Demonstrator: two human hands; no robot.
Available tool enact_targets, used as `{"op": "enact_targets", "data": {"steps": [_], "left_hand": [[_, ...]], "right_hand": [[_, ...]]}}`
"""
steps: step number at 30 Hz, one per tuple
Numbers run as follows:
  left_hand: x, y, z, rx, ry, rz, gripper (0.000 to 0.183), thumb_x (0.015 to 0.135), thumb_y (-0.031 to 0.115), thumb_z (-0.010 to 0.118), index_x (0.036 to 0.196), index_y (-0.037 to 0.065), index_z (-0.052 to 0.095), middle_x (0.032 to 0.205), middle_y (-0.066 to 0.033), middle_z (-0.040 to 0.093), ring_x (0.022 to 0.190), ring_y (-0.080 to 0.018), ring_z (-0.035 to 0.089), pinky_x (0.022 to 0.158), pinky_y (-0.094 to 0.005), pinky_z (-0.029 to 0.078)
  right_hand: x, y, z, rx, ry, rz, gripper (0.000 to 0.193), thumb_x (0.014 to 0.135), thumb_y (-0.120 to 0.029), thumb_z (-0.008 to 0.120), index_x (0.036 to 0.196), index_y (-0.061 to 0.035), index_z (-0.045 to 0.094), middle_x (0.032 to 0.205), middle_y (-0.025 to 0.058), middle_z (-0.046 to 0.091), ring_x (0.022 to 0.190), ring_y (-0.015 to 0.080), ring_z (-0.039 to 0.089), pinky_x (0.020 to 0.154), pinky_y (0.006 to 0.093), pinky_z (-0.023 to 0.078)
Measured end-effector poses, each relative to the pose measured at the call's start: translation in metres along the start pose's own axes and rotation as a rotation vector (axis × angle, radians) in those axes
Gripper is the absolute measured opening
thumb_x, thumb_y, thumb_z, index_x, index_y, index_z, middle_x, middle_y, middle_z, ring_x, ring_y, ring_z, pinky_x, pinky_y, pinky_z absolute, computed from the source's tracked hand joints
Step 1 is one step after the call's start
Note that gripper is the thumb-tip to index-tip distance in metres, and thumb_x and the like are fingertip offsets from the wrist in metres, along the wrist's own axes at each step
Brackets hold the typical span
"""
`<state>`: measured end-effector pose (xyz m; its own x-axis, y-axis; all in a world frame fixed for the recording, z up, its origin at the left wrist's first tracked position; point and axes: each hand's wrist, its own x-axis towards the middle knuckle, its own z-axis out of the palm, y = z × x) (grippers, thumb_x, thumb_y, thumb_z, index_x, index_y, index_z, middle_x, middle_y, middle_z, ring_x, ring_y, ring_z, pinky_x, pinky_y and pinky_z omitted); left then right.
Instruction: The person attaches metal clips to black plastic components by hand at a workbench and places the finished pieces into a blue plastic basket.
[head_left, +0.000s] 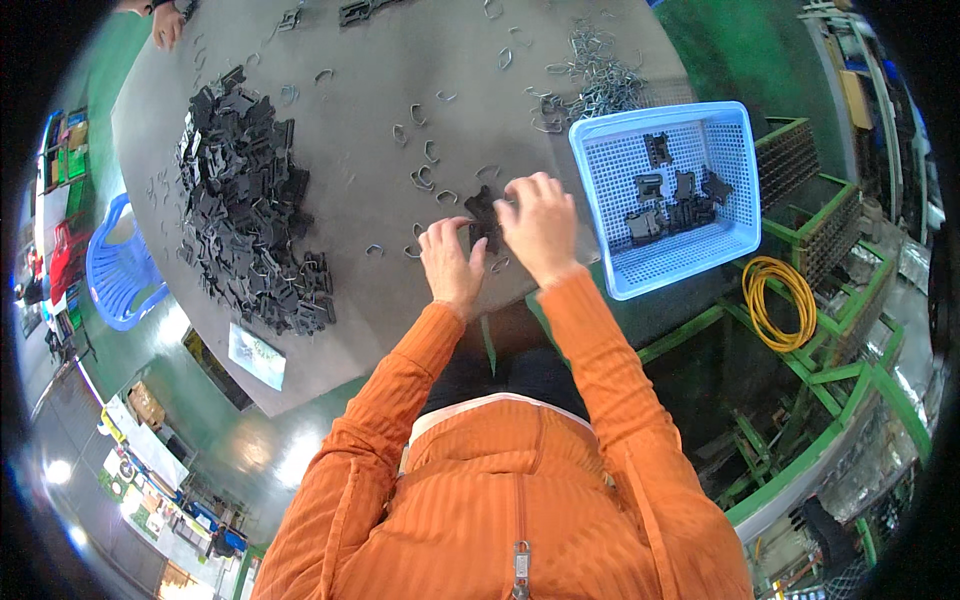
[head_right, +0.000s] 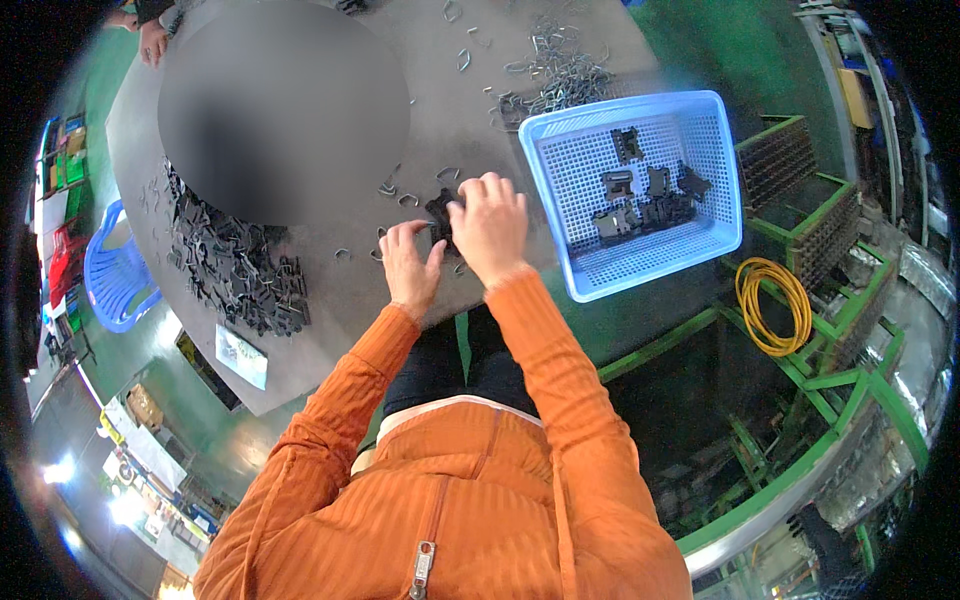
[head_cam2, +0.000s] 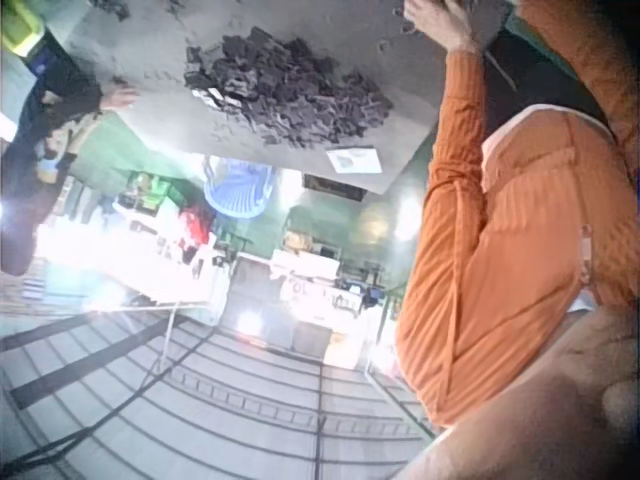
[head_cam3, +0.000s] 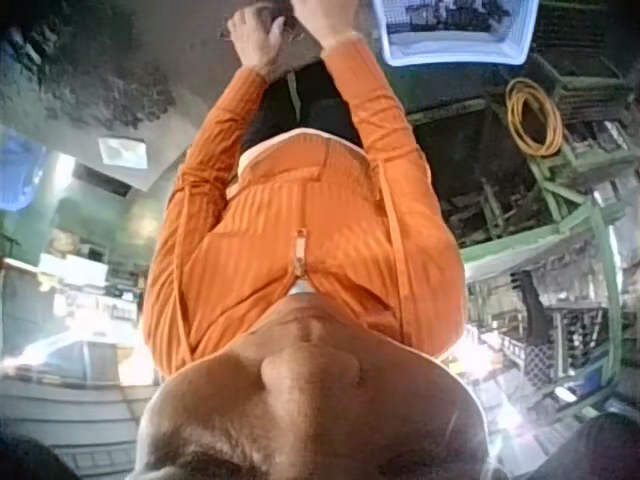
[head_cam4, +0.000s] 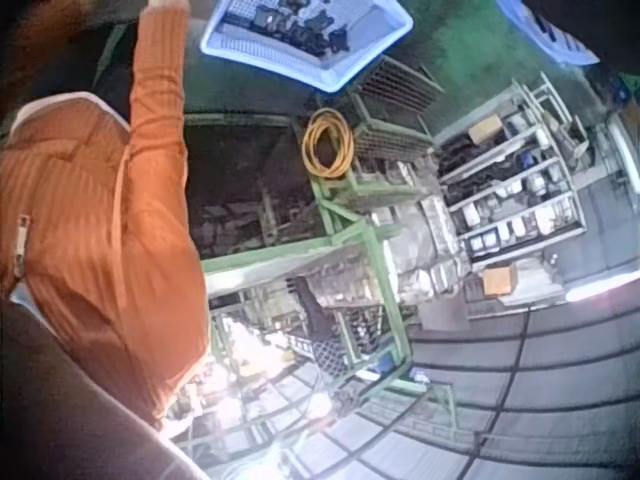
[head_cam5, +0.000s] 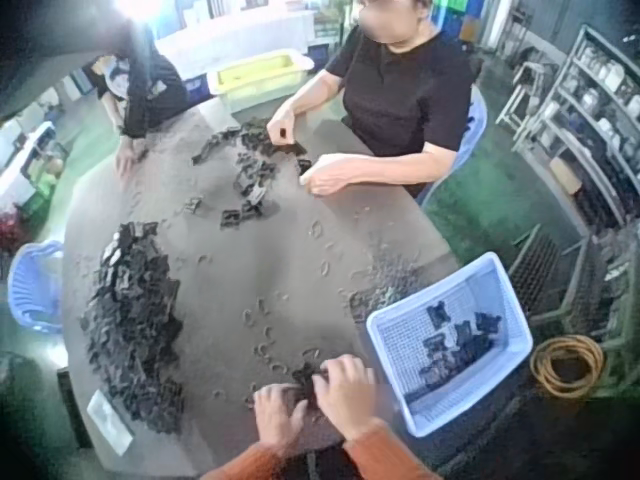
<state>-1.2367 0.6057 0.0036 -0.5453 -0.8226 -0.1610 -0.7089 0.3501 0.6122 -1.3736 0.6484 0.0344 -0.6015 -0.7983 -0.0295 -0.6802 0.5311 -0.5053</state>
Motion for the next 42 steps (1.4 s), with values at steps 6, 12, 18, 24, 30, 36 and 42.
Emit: {"op": "enact_targets", "data": {"steps": [6,12,18,24,30,36,42], "left_hand": [[-0.006,0.003,0.012,0.181,-0.060,-0.076,0.044,0.064,0.019,0.076,0.101,0.008,0.055,0.104,-0.0096,0.051,0.101,-0.0289,0.046,0.085,-0.0410,0.037],[0.002,-0.022,0.018,-0.427,-0.193,-0.277,0.029,0.069,0.010,0.072,0.093,0.004,0.057,0.092,-0.0106,0.061,0.084,-0.0270,0.059,0.077,-0.0371,0.046],[0.017,-0.043,-0.054,-1.127,-0.425,-0.604,0.029,0.084,0.004,0.061,0.111,0.002,0.054,0.092,-0.0028,0.063,0.077,-0.0096,0.059,0.066,-0.0230,0.047],[0.024,-0.012,-0.083,-1.128,-0.464,-0.353,0.045,0.085,0.004,0.059,0.128,0.005,0.047,0.091,-0.0035,0.061,0.077,-0.0092,0.058,0.066,-0.0232,0.049],[0.020,-0.007,-0.061,-0.657,-0.291,-0.131,0.046,0.081,0.008,0.064,0.125,0.008,0.050,0.098,-0.0069,0.064,0.085,-0.0145,0.061,0.071,-0.0282,0.050],[0.000,-0.063,-0.052,-0.252,-0.101,-0.079,0.023,0.078,0.007,0.062,0.101,0.006,0.061,0.097,-0.0097,0.063,0.091,-0.0239,0.059,0.079,-0.0338,0.047],[-0.023,-0.079,-0.049,-0.241,-0.073,-0.103,0.017,0.078,0.005,0.058,0.095,0.007,0.062,0.095,-0.0089,0.061,0.092,-0.0264,0.056,0.082,-0.0359,0.044]], "right_hand": [[0.014,-0.002,0.054,-0.204,-0.229,0.093,0.042,0.064,-0.030,0.078,0.091,-0.0044,0.057,0.098,0.0087,0.053,0.095,0.0268,0.052,0.077,0.0394,0.042],[0.029,0.013,0.036,0.400,-0.163,0.238,0.035,0.074,-0.017,0.070,0.103,-0.0089,0.054,0.084,0.0147,0.065,0.082,0.0343,0.063,0.071,0.0428,0.048],[0.018,0.009,0.002,0.408,-0.317,0.032,0.018,0.083,-0.010,0.057,0.099,-0.0106,0.064,0.083,0.0138,0.060,0.076,0.0308,0.060,0.067,0.0352,0.047],[-0.003,-0.013,0.002,0.706,-0.359,0.161,0.023,0.083,-0.024,0.064,0.094,-0.0043,0.067,0.087,0.0095,0.063,0.079,0.0199,0.061,0.069,0.0303,0.047],[0.003,0.003,-0.099,0.239,-0.025,0.245,0.030,0.078,-0.025,0.069,0.091,0.0014,0.064,0.081,0.0122,0.063,0.071,0.0204,0.059,0.067,0.0317,0.046],[-0.004,0.072,-0.134,-0.350,0.260,0.058,0.019,0.077,-0.024,0.067,0.089,-0.0091,0.066,0.083,0.0094,0.059,0.082,0.0280,0.058,0.075,0.0388,0.044],[-0.008,0.005,0.001,0.007,-0.014,0.149,0.014,0.079,-0.026,0.065,0.084,-0.0136,0.065,0.086,0.0029,0.059,0.089,0.0208,0.057,0.077,0.0389,0.041]]}}
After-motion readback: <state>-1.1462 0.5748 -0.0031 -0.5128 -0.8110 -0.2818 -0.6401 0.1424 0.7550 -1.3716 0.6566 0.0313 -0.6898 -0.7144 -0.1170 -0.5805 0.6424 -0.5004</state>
